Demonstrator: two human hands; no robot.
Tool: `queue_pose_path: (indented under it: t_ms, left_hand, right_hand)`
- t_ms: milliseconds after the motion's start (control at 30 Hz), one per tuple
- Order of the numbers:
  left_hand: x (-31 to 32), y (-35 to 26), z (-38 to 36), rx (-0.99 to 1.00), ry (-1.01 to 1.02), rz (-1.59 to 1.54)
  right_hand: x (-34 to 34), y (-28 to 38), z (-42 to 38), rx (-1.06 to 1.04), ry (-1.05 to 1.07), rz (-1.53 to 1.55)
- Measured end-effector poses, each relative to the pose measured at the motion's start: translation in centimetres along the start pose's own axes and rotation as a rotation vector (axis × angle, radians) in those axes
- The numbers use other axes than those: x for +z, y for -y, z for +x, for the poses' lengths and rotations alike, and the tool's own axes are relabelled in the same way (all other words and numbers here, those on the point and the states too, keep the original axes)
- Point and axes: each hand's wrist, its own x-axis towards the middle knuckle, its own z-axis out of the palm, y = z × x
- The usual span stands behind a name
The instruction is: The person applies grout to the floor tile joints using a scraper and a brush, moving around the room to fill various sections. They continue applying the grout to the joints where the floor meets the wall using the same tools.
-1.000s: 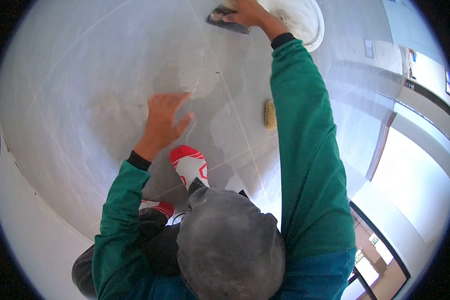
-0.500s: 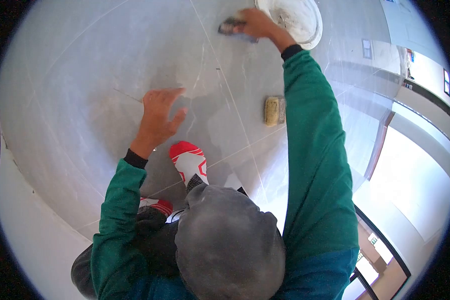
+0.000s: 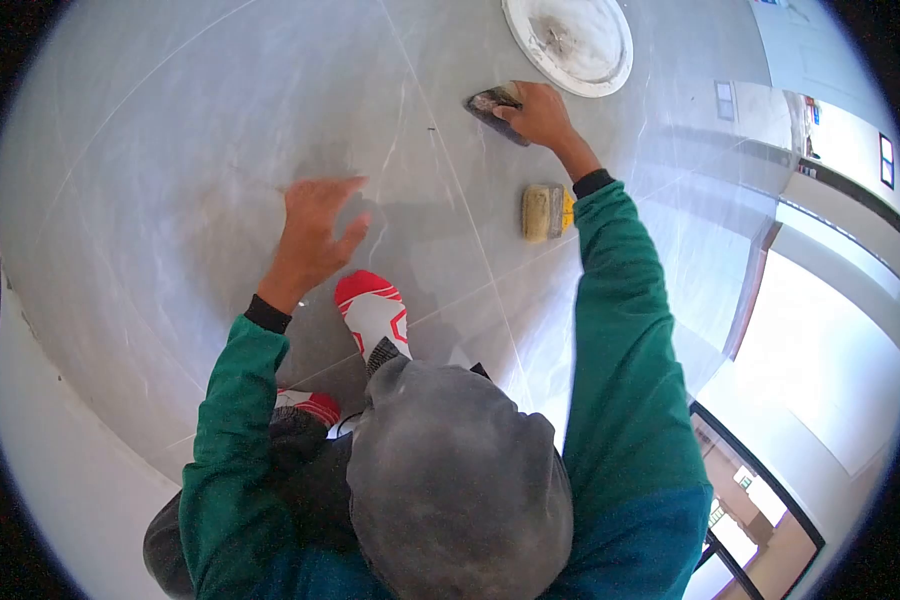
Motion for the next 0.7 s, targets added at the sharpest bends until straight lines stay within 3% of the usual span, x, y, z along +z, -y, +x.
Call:
queue_pose_path:
  t_ms: [67, 133, 167, 233, 267, 300, 333, 367, 400, 433, 500, 567, 600, 633, 667, 700]
  left_hand:
    - [0.5, -0.8, 0.0, -0.017, 0.032, -0.049]
    - [1.4, -1.9, -0.9, -0.186, 0.203, -0.265]
    - [2.2, -2.4, -1.1, -0.33, 0.303, -0.416]
    - [4.2, -3.9, -2.0, -0.543, 0.202, -0.764]
    - [6.1, -4.8, -2.4, -0.714, 0.088, -0.924]
    - [7.6, -5.5, -2.7, -0.873, -0.034, -1.085]
    - [7.6, -6.0, -2.3, -0.89, -0.04, -1.048]
    - [7.0, -6.6, -1.6, -0.891, -0.135, -1.266]
    - [6.4, -6.5, -1.4, -0.88, -0.233, -1.489]
    - [5.9, -5.6, -1.7, -0.888, -0.239, -1.463]
    - [5.1, -3.3, -1.6, -1.027, -0.612, -1.509]
    - [2.7, 1.2, -2.5, -0.96, -0.679, -1.132]
    - [-0.2, 2.0, -1.9, -0.872, -0.812, -1.092]
    - [-3.3, 2.8, -1.4, -0.781, -0.94, -1.048]
    - [-5.6, 5.0, -2.2, -0.751, -0.961, -0.937]
    - [-7.9, 7.2, -3.1, -0.723, -0.98, -0.83]
  right_hand:
    - [-1.2, 0.9, -0.1, 0.064, -0.06, 0.039]
    - [-1.3, 4.0, -1.7, 0.095, 0.082, -0.111]
    - [-0.6, 4.5, -2.2, 0.173, -0.057, 0.214]
    - [1.6, 5.4, -3.6, 0.348, -0.294, 0.925]
    - [1.8, 9.2, -4.0, 0.436, -0.472, 1.285]
    - [3.3, 11.0, -4.8, 0.442, -0.501, 1.367]
    - [4.5, 12.5, -5.6, 0.452, -0.536, 1.443]
    - [4.9, 13.6, -6.6, 0.445, -0.529, 1.477]
    - [5.4, 14.3, -7.6, 0.402, -0.293, 1.272]
    - [5.7, 14.9, -8.6, 0.348, -0.069, 1.056]
    - [5.0, 14.5, -10.2, 0.311, -0.468, 0.474]
    - [8.0, 6.9, -12.5, 0.539, -0.844, 0.425]
    - [10.0, 0.6, -14.6, 0.817, -0.848, 0.366]
    - [10.9, -4.4, -17.3, 0.947, -0.796, 0.461]
    - [9.9, -3.8, -17.8, 1.217, -0.75, 0.277]
    - [9.8, -3.7, -18.1, 1.28, -0.804, 0.32]
